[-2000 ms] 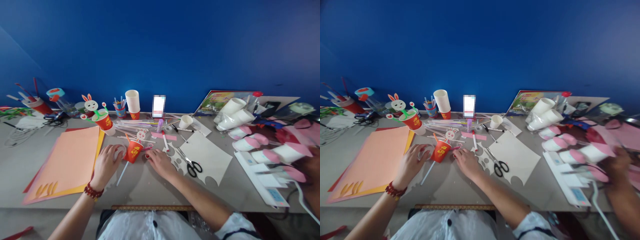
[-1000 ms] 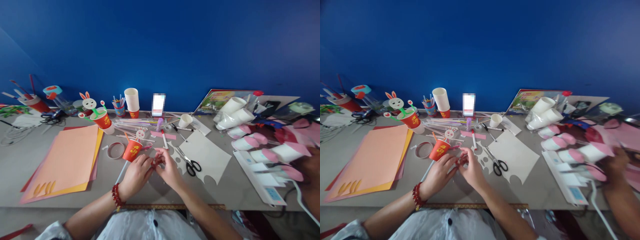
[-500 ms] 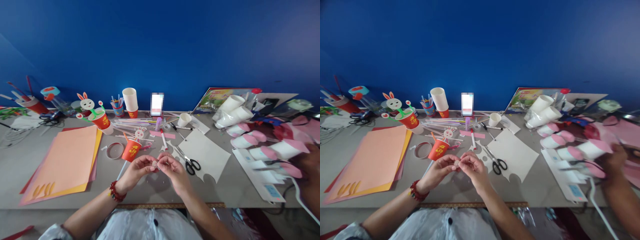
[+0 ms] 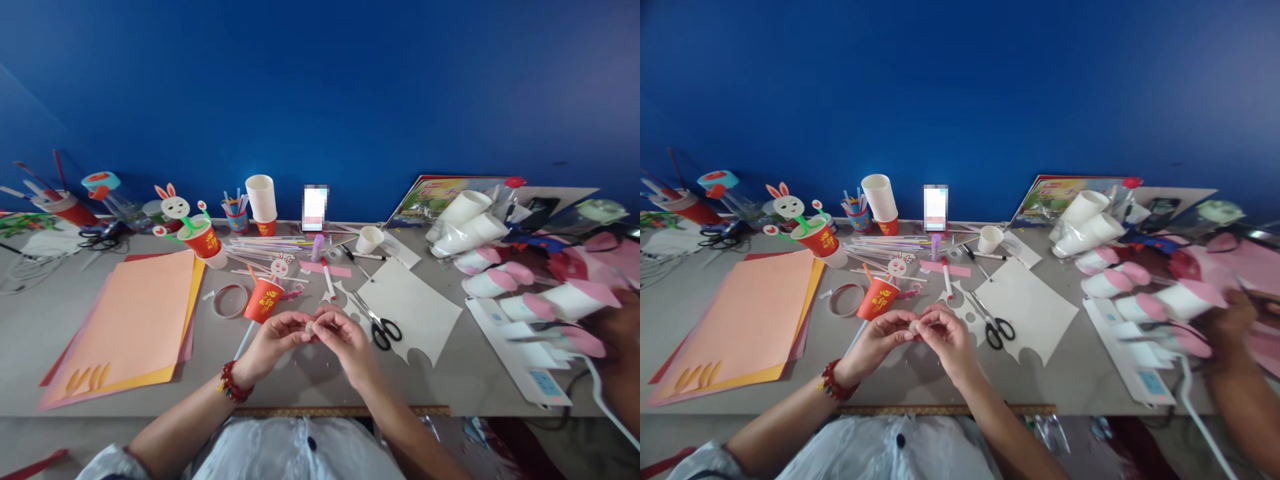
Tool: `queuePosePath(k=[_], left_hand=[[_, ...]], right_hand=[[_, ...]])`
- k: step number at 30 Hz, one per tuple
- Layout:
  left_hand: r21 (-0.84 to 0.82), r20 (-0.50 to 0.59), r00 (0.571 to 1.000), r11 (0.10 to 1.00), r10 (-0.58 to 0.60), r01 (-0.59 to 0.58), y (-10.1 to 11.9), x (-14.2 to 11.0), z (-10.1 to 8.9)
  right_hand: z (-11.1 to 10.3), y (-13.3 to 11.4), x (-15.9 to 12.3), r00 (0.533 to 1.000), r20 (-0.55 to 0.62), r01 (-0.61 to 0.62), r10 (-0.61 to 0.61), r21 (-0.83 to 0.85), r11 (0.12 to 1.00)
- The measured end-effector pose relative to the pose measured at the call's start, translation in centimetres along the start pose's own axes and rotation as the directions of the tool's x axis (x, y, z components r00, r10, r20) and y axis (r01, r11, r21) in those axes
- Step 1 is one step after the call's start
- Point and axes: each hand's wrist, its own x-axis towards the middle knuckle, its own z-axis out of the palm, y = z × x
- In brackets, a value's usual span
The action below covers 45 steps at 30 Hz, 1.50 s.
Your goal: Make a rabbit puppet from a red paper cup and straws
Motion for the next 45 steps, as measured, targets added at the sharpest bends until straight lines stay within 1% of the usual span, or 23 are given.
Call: queuePosePath(k=[3,6,11,14,17,21,24,26,30,34,38,41,45], left_hand=[[-0.001,-0.013,1.0,1.0,0.002,-0.002,0.1,-0.1,0.1],[-0.008,-0.019,1.0,1.0,0.004,-0.004,0.1,-0.1,0.1],[-0.009,-0.056,0.997,0.999,0.045,-0.045,-0.1,0.0,0.0],[0.011,-0.071,0.995,0.998,0.07,-0.069,-0.1,0.0,-0.1],[0.024,-0.101,0.992,0.997,0.07,-0.068,0.0,0.0,0.0],[0.01,-0.13,0.99,0.998,0.059,-0.058,0.3,0.0,0.4],[0.0,-0.146,0.987,0.998,0.068,-0.069,0.6,0.0,0.6],[0.021,-0.152,0.985,0.997,0.081,-0.078,0.7,-0.1,0.7],[0.064,-0.144,0.984,0.994,0.102,-0.094,0.8,-0.1,0.9],[0.081,-0.128,0.982,0.989,0.135,-0.125,0.6,0.0,1.1],[0.1,-0.098,0.983,0.984,0.156,-0.146,0.5,-0.1,1.2],[0.088,-0.083,0.986,0.987,0.142,-0.135,0.7,-0.3,1.2],[0.082,-0.067,0.993,0.992,0.098,-0.093,1.0,-0.4,1.2]], right_hand=[[-0.1,0.2,-0.1,0.999,-0.015,0.037,-0.037,-0.043,0.998],[-0.1,0.4,-0.1,0.995,-0.004,0.096,-0.096,-0.091,0.991],[-0.1,0.2,-0.3,0.974,0.015,0.22,-0.224,-0.264,0.939],[0.0,0.2,-0.4,0.967,0.025,0.249,-0.254,-0.322,0.914],[0.1,0.0,-0.5,0.96,0.045,0.274,-0.276,-0.36,0.892],[0.4,-0.1,-0.7,0.948,0.077,0.313,-0.309,-0.402,0.86],[0.5,0.2,-0.8,0.942,0.07,0.324,-0.328,-0.442,0.837],[0.5,0.5,-1.0,0.945,0.053,0.312,-0.322,-0.444,0.84],[0.5,0.6,-1.1,0.973,-0.015,0.212,-0.231,-0.348,0.913],[0.9,0.1,-0.7,0.987,0.021,0.159,-0.161,-0.314,0.936],[1.1,0.1,-0.2,0.995,0.022,0.103,-0.101,-0.247,0.963],[1.0,0.4,0.0,0.995,0.033,0.096,-0.091,-0.21,0.973],[1.0,0.4,-0.1,0.994,0.054,0.107,-0.098,-0.197,0.974]])
